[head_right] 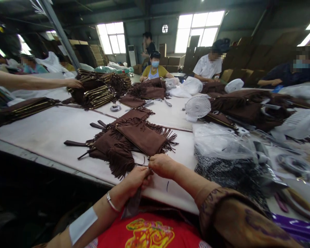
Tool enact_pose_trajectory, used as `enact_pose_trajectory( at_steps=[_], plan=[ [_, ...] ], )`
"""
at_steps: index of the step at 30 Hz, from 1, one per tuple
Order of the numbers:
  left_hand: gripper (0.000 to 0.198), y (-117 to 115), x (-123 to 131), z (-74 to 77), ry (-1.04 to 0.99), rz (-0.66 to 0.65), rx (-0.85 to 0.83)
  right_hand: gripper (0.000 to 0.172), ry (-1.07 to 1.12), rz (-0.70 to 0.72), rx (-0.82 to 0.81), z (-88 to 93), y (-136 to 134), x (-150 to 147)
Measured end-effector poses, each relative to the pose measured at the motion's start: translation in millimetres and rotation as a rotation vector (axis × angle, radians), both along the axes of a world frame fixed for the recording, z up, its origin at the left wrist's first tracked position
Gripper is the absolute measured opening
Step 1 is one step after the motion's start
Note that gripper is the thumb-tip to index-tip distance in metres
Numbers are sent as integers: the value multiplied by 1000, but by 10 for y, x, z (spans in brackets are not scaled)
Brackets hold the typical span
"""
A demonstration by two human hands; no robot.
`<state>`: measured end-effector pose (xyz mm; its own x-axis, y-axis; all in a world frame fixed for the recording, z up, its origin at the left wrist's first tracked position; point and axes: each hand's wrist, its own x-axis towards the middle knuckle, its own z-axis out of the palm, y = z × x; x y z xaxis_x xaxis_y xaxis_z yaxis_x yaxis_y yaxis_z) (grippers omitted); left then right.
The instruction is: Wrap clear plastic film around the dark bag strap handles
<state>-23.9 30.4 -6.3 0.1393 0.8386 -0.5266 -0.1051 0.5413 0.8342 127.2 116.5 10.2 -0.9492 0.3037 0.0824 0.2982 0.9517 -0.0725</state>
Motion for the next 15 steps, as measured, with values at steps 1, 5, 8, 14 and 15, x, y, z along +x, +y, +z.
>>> enact_pose_trajectory(
  at_steps=[1, 5, 8, 14, 15],
  plan=[
    [22, 5, -21, 23, -106, 5, -60, 12, 16, -11, 9, -8, -12, 6],
    [23, 44, -75, 35, -313, 44, -219, 14, 99, 9, 86, -72, -12, 29],
    [32, 99, -55, -32, -188, 9, -129, 14, 148, 42, 153, -141, 34, 54],
    [45, 240, 25, -145, 437, -75, 199, 13, 217, -99, 274, -82, -175, 137],
    [45, 260, 28, -170, 515, -88, 245, 11, 256, -134, 278, -32, -241, 204]
  ],
)
